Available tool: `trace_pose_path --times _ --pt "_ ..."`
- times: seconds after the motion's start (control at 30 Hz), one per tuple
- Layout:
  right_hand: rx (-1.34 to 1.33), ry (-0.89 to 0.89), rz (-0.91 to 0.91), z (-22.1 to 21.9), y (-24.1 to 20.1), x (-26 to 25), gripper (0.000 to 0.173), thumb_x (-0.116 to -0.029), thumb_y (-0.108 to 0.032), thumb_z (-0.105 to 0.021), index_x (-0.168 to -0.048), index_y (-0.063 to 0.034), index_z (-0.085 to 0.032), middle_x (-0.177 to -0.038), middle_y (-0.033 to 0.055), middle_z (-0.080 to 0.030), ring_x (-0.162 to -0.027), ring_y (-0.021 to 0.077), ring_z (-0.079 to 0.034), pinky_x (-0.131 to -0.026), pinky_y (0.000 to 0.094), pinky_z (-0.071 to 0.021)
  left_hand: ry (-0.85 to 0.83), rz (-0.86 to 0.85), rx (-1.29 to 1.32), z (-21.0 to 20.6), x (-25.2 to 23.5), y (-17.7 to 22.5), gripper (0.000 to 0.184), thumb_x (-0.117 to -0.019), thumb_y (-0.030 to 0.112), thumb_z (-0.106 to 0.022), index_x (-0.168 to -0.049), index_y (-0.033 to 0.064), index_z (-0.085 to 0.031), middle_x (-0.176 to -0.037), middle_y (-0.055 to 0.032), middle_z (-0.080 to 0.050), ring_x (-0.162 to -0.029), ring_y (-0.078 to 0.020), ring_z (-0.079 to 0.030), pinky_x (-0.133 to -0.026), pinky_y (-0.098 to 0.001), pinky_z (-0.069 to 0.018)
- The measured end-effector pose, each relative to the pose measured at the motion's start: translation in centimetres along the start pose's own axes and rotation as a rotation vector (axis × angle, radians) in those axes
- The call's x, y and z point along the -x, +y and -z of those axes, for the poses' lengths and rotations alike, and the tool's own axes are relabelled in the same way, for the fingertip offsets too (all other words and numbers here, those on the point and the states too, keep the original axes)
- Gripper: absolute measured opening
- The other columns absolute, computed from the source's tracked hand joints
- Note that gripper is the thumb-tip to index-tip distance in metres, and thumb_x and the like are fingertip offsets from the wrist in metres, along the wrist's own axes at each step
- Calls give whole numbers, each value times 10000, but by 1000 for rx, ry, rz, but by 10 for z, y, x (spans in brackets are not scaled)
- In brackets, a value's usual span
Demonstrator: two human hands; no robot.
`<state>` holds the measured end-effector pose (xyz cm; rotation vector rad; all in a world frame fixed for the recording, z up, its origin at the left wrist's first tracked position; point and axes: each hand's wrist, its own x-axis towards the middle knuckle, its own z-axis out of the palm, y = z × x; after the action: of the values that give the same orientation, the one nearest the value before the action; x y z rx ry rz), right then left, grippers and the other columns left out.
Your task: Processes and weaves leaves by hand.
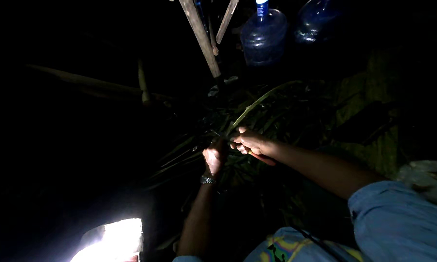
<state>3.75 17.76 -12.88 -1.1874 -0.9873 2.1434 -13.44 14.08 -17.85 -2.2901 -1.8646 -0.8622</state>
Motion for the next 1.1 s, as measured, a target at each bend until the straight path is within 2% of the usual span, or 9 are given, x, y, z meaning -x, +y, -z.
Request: trace_pose_path --times 0.07,0.13,0.23,0.4,0.47,0.53,0.77,0.9,1.1 --pt "-29 34 25 1 1 -1 322 -1041 -14 -502 -1345 -92 -429 -745 29 -555 -443 22 -375 -407 159 -321 37 -33 -26 -6 2 2 135 -907 132 -685 -952 42 -775 -821 -135 -739 -688 -306 -728 -608 -510 -590" --pt "-26 86 67 4 0 -2 368 -1022 22 -470 -1374 -83 -449 -751 27 -512 -452 32 -384 -405 160 -337 68 -65 -14 -10 2 2 187 -899 128 -690 -1041 56 -788 -844 -130 -749 -684 -289 -730 -602 -488 -594" --pt "-2 175 136 9 -7 -2 236 -1048 -50 -528 -1283 -68 -538 -751 35 -567 -438 33 -389 -397 164 -336 100 -98 9 -10 2 2 272 -887 99 -666 -1131 68 -782 -851 -126 -754 -657 -274 -723 -585 -467 -589" --pt "105 174 285 15 -7 -3 286 -1045 -46 -535 -1327 -29 -571 -823 64 -603 -461 41 -394 -406 177 -332 -6 -53 142 7 -1 4 310 -898 106 -646 -1181 96 -772 -849 -99 -763 -685 -262 -721 -639 -507 -577" --pt "127 201 303 15 -7 -4 282 -1039 -43 -543 -1317 -3 -572 -825 75 -616 -466 46 -407 -413 187 -344 -61 0 187 14 -3 5 272 -916 124 -650 -1153 92 -780 -868 -96 -768 -730 -255 -732 -690 -519 -583" --pt "148 239 335 14 -8 -1 270 -1049 -43 -526 -1311 11 -564 -788 57 -563 -487 47 -385 -437 192 -335 -102 40 227 19 -4 5 245 -927 135 -647 -1124 87 -784 -865 -89 -765 -744 -237 -727 -725 -509 -579" --pt "-18 314 412 35 -31 -9 124 -1037 -22 -528 -1134 2 -603 -733 44 -641 -420 19 -402 -385 163 -330 -273 174 298 41 -12 -18 233 -969 194 -653 -1152 122 -777 -971 -80 -773 -890 -230 -739 -866 -528 -567" --pt "-86 361 441 54 -45 -11 139 -1044 -26 -519 -1167 -8 -583 -749 42 -629 -426 21 -404 -383 164 -337 -293 236 293 58 -14 -37 211 -968 154 -642 -1118 87 -774 -954 -86 -766 -867 -207 -731 -871 -497 -572" --pt "-237 469 462 90 -67 -6 115 -1058 -30 -464 -1112 -59 -561 -772 25 -632 -422 20 -396 -373 163 -328 -205 294 288 65 -6 -85 190 -963 164 -673 -1087 61 -773 -933 -79 -762 -821 -154 -719 -827 -421 -589"
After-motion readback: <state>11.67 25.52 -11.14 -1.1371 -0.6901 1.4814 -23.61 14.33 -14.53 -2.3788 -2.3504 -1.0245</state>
